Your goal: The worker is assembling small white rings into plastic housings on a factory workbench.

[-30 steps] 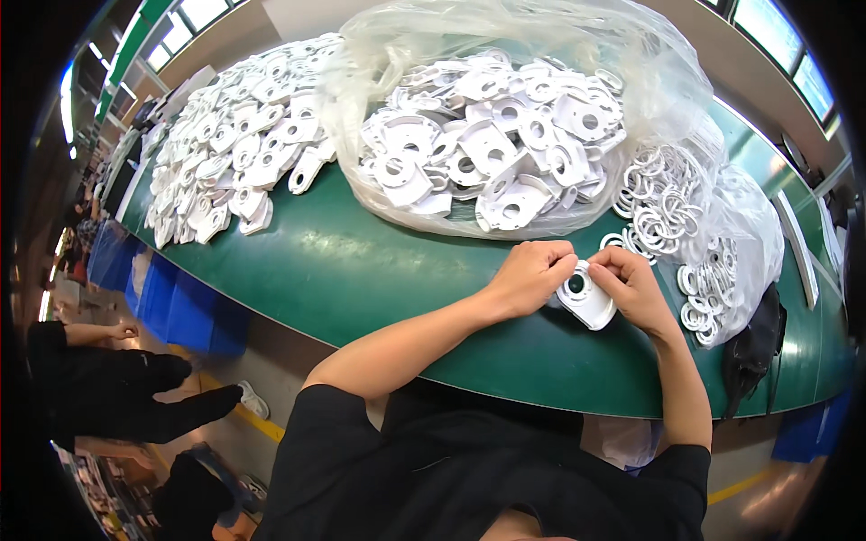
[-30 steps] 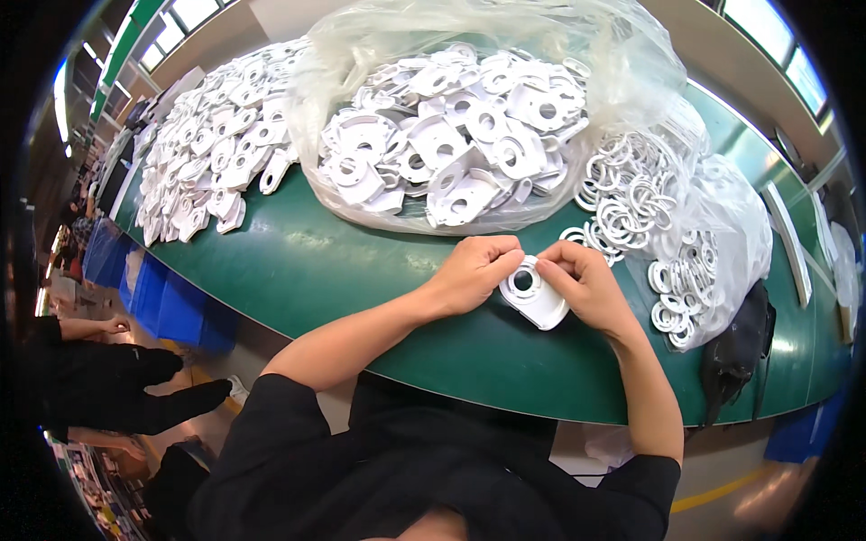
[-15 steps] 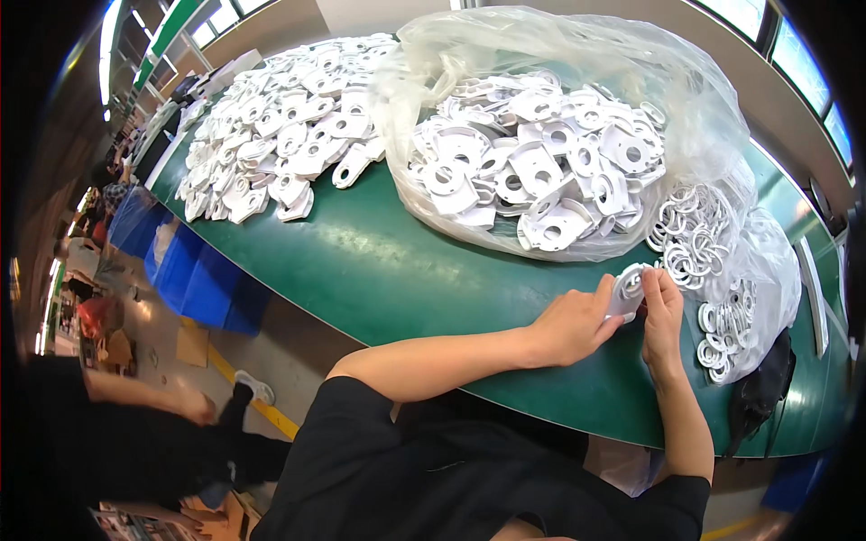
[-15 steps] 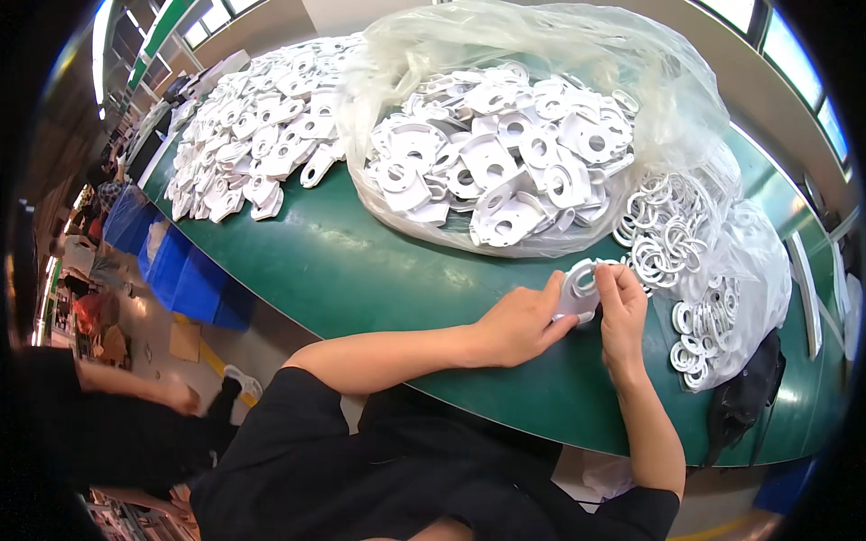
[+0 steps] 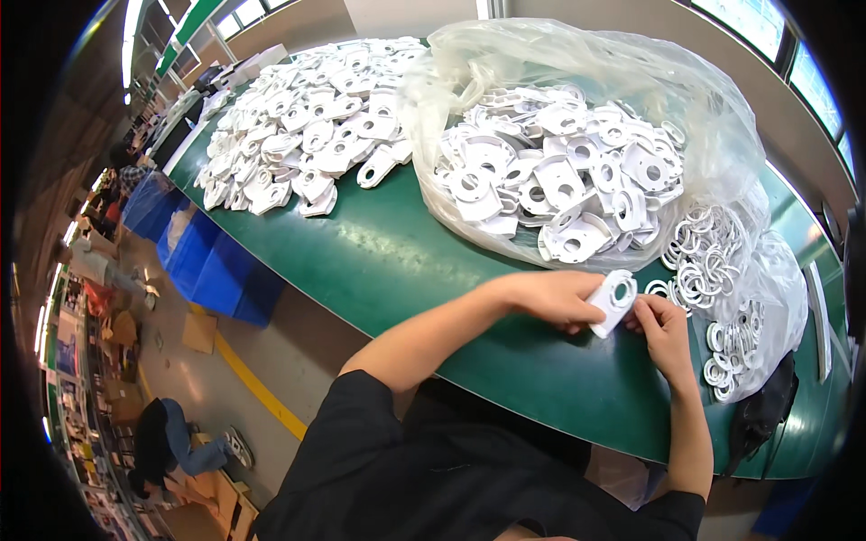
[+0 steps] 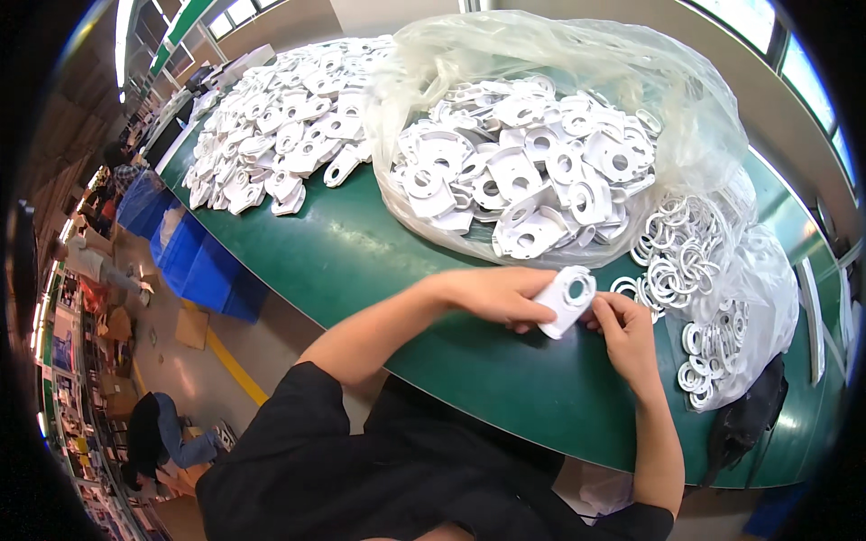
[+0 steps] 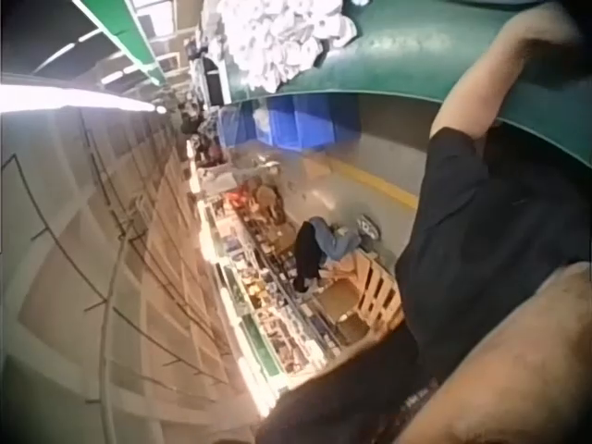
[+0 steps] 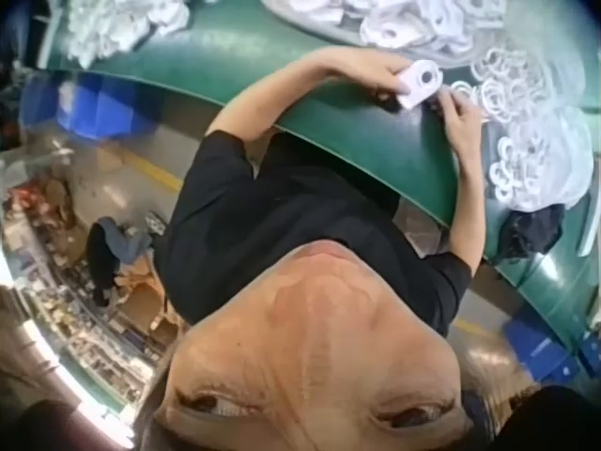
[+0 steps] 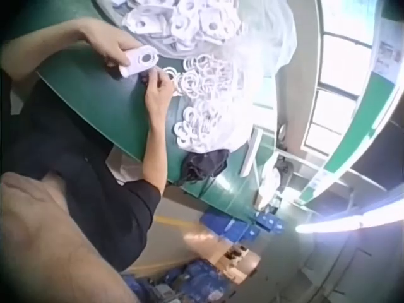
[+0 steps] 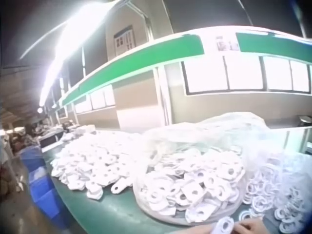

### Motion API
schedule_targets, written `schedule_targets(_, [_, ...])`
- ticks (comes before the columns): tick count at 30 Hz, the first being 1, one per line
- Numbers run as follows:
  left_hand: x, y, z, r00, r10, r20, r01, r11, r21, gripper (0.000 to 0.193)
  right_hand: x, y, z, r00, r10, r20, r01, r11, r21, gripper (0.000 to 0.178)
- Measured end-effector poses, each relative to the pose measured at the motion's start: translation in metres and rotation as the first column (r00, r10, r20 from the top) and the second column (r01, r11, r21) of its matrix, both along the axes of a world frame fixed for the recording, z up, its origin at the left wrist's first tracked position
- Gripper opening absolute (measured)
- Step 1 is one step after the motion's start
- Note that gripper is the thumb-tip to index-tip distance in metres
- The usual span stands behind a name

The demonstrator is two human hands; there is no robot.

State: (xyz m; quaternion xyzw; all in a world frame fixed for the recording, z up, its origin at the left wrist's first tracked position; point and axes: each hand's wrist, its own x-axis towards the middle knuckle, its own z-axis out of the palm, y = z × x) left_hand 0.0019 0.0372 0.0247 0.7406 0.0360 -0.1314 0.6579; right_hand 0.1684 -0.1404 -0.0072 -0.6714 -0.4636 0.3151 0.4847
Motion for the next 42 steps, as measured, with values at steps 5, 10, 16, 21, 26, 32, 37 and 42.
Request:
schedule_targets(5, [-0.030,0.108,0.044,0.860,0.504,0.084,-0.511,0.853,0.108,0.029,-0.008,-0.002,0.012,0.999,-0.050,0.001,0.050,0.997,-0.062,0.019])
schedule_targets(10, [-0.103,0.267,0.074,0.215,0.867,0.449,-0.866,0.382,-0.322,0.049,-0.012,0.003,0.014,1.000,0.000,0.031,0.003,0.997,-0.083,0.019])
schedule_targets(16, [-0.132,0.297,0.062,-0.090,0.956,0.279,-0.980,-0.034,-0.198,0.101,-0.007,-0.001,0.013,0.997,-0.002,0.072,0.008,0.996,-0.090,0.017])
schedule_targets(21, [-0.091,0.258,0.018,0.122,0.736,0.666,-0.881,-0.229,0.415,0.091,-0.007,-0.001,0.015,0.987,0.032,0.158,-0.014,0.993,-0.113,0.018])
schedule_targets(26, [-0.027,0.156,0.002,0.577,0.380,0.723,-0.784,0.012,0.620,0.067,-0.008,-0.002,0.017,0.991,0.018,0.135,-0.004,0.995,-0.101,0.019])
schedule_targets(32, [0.013,0.067,0.004,0.784,0.145,0.603,-0.619,0.249,0.745,0.056,-0.005,-0.007,0.020,0.972,0.091,0.215,-0.075,0.994,-0.084,0.019])
schedule_targets(37, [0.014,0.026,0.013,0.779,0.107,0.617,-0.626,0.106,0.772,0.045,0.008,-0.013,0.021,0.970,0.077,0.229,-0.071,0.997,-0.036,0.018])
schedule_targets(42, [0.011,0.005,-0.009,0.756,0.017,0.655,-0.653,-0.055,0.755,0.033,0.037,-0.032,0.053,0.805,-0.121,0.581,0.210,0.974,-0.088,0.015])
